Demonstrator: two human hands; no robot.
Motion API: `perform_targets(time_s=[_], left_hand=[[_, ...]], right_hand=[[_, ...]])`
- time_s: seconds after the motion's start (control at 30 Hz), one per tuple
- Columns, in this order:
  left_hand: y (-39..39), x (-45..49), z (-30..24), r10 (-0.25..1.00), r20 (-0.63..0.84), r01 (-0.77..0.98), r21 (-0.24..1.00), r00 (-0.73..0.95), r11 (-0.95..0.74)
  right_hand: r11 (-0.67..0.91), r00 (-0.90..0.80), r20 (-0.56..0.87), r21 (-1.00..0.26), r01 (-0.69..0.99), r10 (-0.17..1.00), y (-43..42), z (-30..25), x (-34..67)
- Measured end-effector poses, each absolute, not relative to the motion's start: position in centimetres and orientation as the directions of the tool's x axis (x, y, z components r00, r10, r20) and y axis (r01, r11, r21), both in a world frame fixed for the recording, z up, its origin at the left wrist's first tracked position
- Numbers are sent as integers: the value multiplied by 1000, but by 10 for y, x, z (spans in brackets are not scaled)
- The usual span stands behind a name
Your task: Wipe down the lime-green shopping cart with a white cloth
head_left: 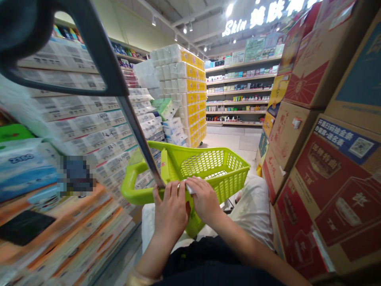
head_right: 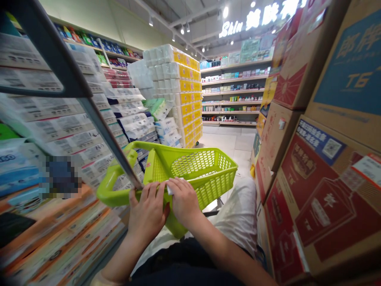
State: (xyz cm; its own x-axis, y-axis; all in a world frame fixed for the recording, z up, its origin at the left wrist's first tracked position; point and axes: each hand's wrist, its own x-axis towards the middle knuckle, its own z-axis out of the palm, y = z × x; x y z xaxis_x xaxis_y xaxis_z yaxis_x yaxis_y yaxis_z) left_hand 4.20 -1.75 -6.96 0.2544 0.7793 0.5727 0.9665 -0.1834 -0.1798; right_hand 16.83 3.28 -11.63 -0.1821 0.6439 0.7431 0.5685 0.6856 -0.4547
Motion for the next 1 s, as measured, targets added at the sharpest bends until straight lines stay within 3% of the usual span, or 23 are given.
perform_targets(time_s=[0.2, 0.4, 0.63, 0.83, 1.0], left_hand=[[-14, 38, -77, 762, 593, 965, -161, 261, -206], [-14, 39, -83, 744, 622, 970, -157, 244, -187], [-14, 40, -82, 730, 617, 956, -184, 294, -230], [-14, 40, -77, 743, 582, 943, -240, 330, -230], [-14, 43, -77, 755, 576, 947, -254, 313, -198]], right_hand=[[591, -69, 711, -523, 614, 700, 40, -120, 179], [686, -166, 741, -481, 546, 651, 33, -113, 165], [600, -71, 718, -517, 611, 692, 42, -123, 182], [690, -184, 749, -448, 568, 637, 34, -114, 167], [636, -118, 727, -497, 590, 677, 40, -118, 178]])
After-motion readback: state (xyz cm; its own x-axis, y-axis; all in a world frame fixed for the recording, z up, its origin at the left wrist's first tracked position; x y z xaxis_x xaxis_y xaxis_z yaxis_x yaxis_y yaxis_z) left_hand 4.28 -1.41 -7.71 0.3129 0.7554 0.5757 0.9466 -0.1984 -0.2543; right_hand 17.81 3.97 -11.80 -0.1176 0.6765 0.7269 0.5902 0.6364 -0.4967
